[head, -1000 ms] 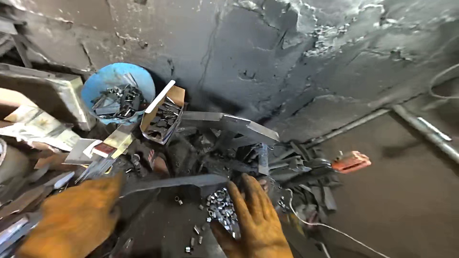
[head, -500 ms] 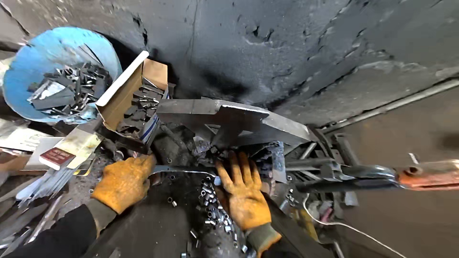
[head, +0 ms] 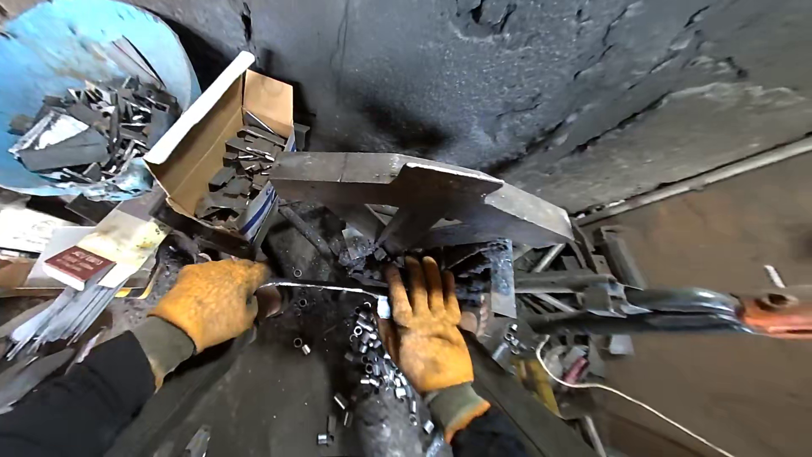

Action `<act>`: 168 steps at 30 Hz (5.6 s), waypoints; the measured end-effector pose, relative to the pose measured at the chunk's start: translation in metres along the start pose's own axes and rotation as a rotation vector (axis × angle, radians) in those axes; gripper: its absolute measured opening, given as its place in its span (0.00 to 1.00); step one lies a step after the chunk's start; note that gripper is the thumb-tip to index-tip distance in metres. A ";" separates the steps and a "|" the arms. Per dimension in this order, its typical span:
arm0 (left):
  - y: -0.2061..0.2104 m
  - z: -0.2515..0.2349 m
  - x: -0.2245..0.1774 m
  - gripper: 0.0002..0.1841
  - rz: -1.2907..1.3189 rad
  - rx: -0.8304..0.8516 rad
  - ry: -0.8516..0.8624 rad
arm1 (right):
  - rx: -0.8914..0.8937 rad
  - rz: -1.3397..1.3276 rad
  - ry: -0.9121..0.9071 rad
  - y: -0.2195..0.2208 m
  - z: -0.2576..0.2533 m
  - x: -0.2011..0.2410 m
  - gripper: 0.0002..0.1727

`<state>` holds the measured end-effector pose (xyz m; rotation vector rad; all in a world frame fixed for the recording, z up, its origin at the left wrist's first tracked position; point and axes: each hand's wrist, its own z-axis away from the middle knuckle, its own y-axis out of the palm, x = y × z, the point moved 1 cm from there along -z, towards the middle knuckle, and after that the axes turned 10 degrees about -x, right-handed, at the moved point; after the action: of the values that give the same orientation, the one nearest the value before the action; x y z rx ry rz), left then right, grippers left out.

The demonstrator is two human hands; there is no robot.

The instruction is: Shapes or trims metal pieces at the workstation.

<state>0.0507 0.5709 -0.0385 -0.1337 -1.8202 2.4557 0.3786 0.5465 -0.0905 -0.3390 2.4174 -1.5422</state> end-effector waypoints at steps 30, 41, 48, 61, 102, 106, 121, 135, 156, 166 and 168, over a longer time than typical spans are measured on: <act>0.003 0.019 -0.029 0.13 0.142 -0.001 -0.327 | 0.238 0.021 0.168 -0.023 -0.030 0.015 0.49; 0.010 0.035 -0.044 0.16 0.184 0.003 -0.405 | 0.237 0.012 0.178 -0.023 -0.033 0.014 0.51; 0.004 0.028 -0.030 0.19 0.181 0.032 -0.345 | 0.278 -0.006 0.211 -0.023 -0.034 0.016 0.50; 0.011 0.107 -0.093 0.25 0.804 0.449 -0.022 | 0.219 -1.501 1.029 -0.103 0.025 0.103 0.18; 0.037 -0.017 0.000 0.15 0.266 -0.096 -0.078 | -0.049 0.005 0.049 0.009 0.001 0.008 0.51; 0.022 -0.021 -0.003 0.17 0.266 0.014 -0.100 | -0.040 0.051 0.043 0.011 0.002 0.010 0.45; 0.036 -0.015 -0.005 0.27 0.254 -0.029 -0.115 | 0.101 0.140 0.104 0.006 -0.009 0.020 0.52; 0.047 0.042 -0.069 0.31 0.367 -0.073 -0.559 | 0.307 0.052 0.186 -0.011 -0.028 0.024 0.60; -0.102 0.163 -0.134 0.21 0.142 -0.900 0.396 | 0.456 -0.931 0.711 -0.170 -0.039 0.022 0.18; -0.199 0.071 -0.104 0.50 -0.089 -0.452 0.000 | 0.558 -0.483 0.354 -0.238 -0.070 -0.072 0.52; -0.208 0.051 -0.105 0.47 -0.032 -0.355 -0.086 | 0.466 -0.337 0.344 -0.236 -0.073 -0.095 0.59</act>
<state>0.1514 0.5701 0.1771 -0.0197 -2.2600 2.1245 0.4571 0.5424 0.1621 -0.4270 2.2056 -2.4242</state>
